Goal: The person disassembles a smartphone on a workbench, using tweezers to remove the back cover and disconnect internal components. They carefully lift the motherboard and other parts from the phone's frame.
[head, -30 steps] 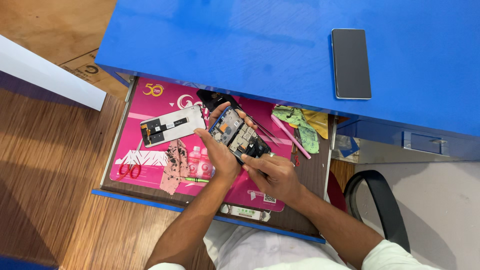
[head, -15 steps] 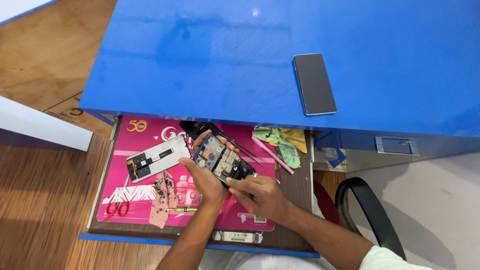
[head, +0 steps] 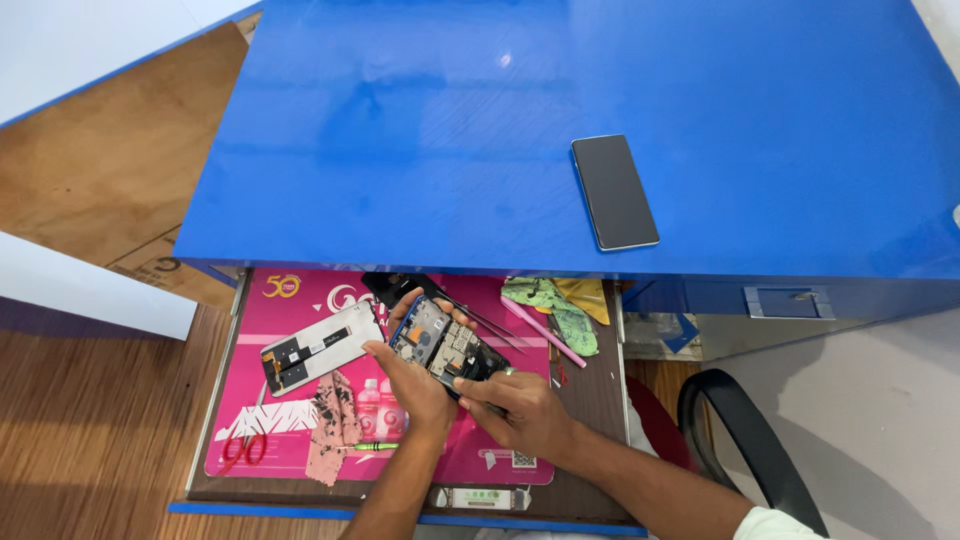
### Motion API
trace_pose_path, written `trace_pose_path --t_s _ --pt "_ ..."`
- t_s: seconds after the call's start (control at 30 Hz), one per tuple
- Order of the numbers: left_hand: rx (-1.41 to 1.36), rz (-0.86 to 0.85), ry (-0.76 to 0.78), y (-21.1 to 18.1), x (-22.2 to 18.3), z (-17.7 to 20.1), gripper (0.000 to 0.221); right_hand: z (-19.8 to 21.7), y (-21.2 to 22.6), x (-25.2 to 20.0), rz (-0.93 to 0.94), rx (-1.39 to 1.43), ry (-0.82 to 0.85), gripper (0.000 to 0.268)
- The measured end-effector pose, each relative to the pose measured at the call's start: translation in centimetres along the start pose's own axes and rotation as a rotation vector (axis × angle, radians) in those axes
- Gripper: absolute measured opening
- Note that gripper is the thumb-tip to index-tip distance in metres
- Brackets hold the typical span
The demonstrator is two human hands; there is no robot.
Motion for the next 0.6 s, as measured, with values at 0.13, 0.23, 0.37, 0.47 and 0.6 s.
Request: trace_pose_path --t_s 0.13,0.23,0.37,0.47,0.6 --pt "-0.039 0.007 0.017 0.20 0.15 0.17 0.086 -0.12 -0.16 -0.10 0.003 0.026 -0.009 0.029" --pt "-0.016 0.009 0.010 0.22 0.25 0.28 0.086 -0.21 -0.47 -0.17 0.009 0.019 -0.008 0.029" --pt "-0.007 0.010 0.016 0.32 0.28 0.38 0.086 -0.27 -0.73 -0.37 -0.008 0.028 0.002 0.030" --pt "-0.019 0.028 0.006 0.36 0.05 0.49 0.086 -0.35 -0.88 -0.40 -0.027 0.032 0.018 0.030" --pt "-0.024 -0.002 0.043 0.32 0.23 0.29 0.087 -0.14 -0.58 -0.30 0.033 0.036 -0.007 0.031"
Point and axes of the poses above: each hand's wrist, its own x-axis towards the middle knuckle, its own z-axis out of the back of the hand, y = z × x, the point moved 2 cm from there along x, towards the middle knuckle, and after that the axes turned 2 degrees about -x, right-handed, at the moved point
